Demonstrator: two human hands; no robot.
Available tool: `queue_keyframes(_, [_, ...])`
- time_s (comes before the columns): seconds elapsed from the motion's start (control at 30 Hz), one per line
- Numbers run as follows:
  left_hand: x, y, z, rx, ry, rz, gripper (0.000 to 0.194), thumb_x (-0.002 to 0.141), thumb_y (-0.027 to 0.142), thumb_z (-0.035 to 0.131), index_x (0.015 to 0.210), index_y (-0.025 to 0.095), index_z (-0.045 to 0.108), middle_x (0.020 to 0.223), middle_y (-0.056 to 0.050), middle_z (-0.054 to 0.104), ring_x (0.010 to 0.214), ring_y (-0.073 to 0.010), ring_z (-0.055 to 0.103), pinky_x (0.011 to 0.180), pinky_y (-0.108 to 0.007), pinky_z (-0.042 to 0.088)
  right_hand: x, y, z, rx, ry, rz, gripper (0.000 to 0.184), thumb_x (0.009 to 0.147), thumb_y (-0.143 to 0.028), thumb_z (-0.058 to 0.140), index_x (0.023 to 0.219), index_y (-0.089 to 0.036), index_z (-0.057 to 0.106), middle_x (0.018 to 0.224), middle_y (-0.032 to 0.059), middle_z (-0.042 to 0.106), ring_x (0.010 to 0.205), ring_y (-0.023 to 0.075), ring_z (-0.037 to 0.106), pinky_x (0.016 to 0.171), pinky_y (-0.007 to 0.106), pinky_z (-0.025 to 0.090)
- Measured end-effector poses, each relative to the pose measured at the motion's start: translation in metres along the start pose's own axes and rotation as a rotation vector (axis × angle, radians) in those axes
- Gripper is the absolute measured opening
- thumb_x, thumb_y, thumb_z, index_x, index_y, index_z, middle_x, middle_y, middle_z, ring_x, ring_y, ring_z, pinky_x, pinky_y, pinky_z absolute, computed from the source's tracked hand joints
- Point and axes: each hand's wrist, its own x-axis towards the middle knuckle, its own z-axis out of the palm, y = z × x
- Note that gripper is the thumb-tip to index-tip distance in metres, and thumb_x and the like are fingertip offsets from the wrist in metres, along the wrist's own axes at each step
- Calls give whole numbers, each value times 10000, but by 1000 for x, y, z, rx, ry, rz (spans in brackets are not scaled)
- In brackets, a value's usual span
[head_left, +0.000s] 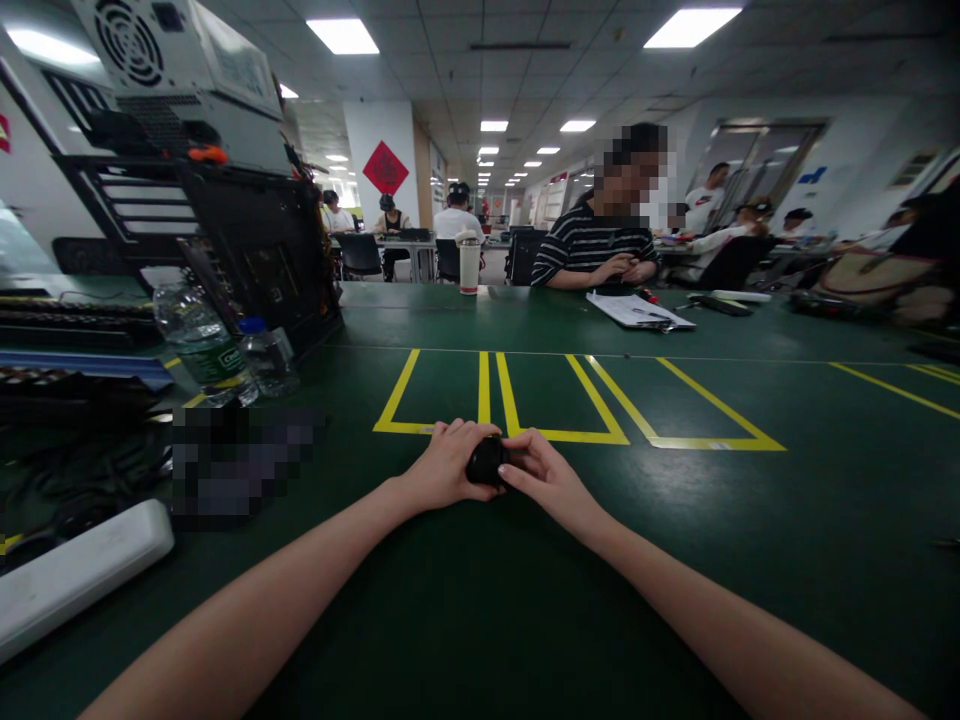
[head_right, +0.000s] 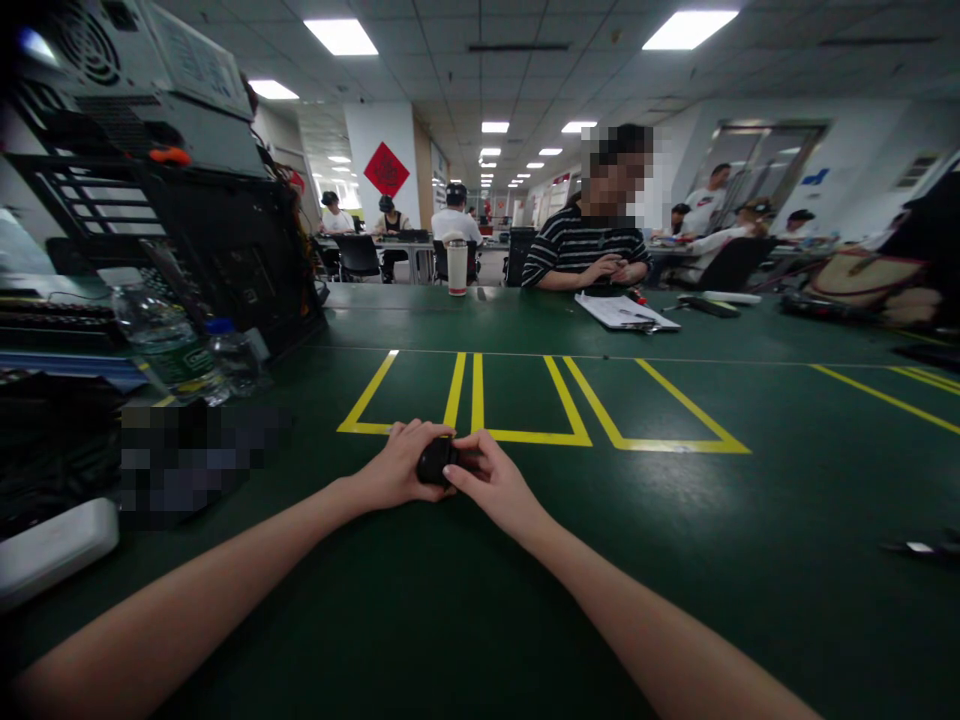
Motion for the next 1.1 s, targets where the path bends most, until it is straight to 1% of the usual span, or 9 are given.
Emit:
queue_keyframes(0.13, [0, 1, -1, -5, -4, -1, 621, 631, 384, 662, 1145, 226, 352, 1053, -40, 504, 878, -226, 447, 767, -344, 306, 1, 2, 0, -25, 30, -18, 215, 764, -227, 549, 961, -226, 465, 1016, 17, 518, 981, 174, 538, 842, 347, 462])
queue_keyframes(0.3, [0, 2, -2, -24, -12, 1, 600, 636, 384, 657, 1132, 227, 358, 1057, -36, 500, 881, -222, 446, 773, -345, 304, 1, 0, -3, -121, 24, 60, 311, 779, -252, 529, 1079, -221, 453, 1093, 43, 511, 1026, 191, 509, 878, 387, 431])
queue_keyframes(0.43, [0, 1, 0, 1, -2, -3, 614, 606, 359, 678, 1117, 222, 367, 1045, -38, 505, 876, -226, 443, 760, -346, 301, 1, 1, -3, -56, -10, 31, 275, 752, -225, 567, 1009, -217, 469, 1050, 30, 529, 1012, 187, 521, 856, 361, 451])
queue_keyframes(0.63, [1, 0, 1, 15, 8, 4, 624, 600, 363, 678, 1119, 218, 365, 1056, -45, 504, 878, -231, 440, 756, -347, 298, 2, 5, 0, 12, 12, -16, 212, 761, -244, 559, 950, -226, 464, 980, 15, 530, 934, 173, 557, 775, 326, 488])
queue_keyframes(0.73, [0, 1, 1, 8, 4, 3, 617, 608, 365, 677, 1120, 222, 364, 1058, -43, 503, 883, -230, 441, 760, -346, 299, 2, 4, -1, -26, 30, -32, 197, 762, -229, 556, 940, -220, 473, 984, 16, 530, 965, 174, 544, 824, 337, 464])
queue_keyframes(0.8, [0, 1, 0, 1, 2, -2, 619, 610, 364, 677, 1123, 223, 362, 1059, -40, 502, 886, -228, 442, 763, -344, 300, 2, 3, -2, -68, 48, -17, 243, 766, -223, 548, 994, -219, 465, 1037, 29, 522, 1009, 178, 521, 870, 356, 436])
queue_keyframes(0.9, [0, 3, -1, -18, -7, -3, 608, 625, 366, 667, 1129, 228, 357, 1066, -34, 499, 890, -222, 445, 772, -342, 301, 1, 0, -3, -127, 38, 38, 327, 780, -243, 528, 1092, -214, 437, 1093, 52, 508, 1023, 189, 511, 877, 383, 432])
queue_keyframes(1.0, [0, 4, -2, -21, -10, -12, 591, 630, 354, 661, 1124, 231, 360, 1069, -33, 498, 895, -223, 446, 780, -346, 299, -2, -3, -2, -133, -3, 29, 283, 787, -245, 519, 1062, -213, 458, 1074, 42, 517, 1015, 188, 515, 866, 377, 443])
queue_keyframes(1.1, [0, 3, -1, -12, -7, -12, 595, 620, 337, 668, 1119, 231, 363, 1068, -33, 499, 895, -225, 445, 779, -348, 298, -4, -5, 1, -133, 9, -13, 244, 785, -244, 523, 1021, -231, 463, 1060, 25, 517, 1005, 182, 520, 857, 363, 451])
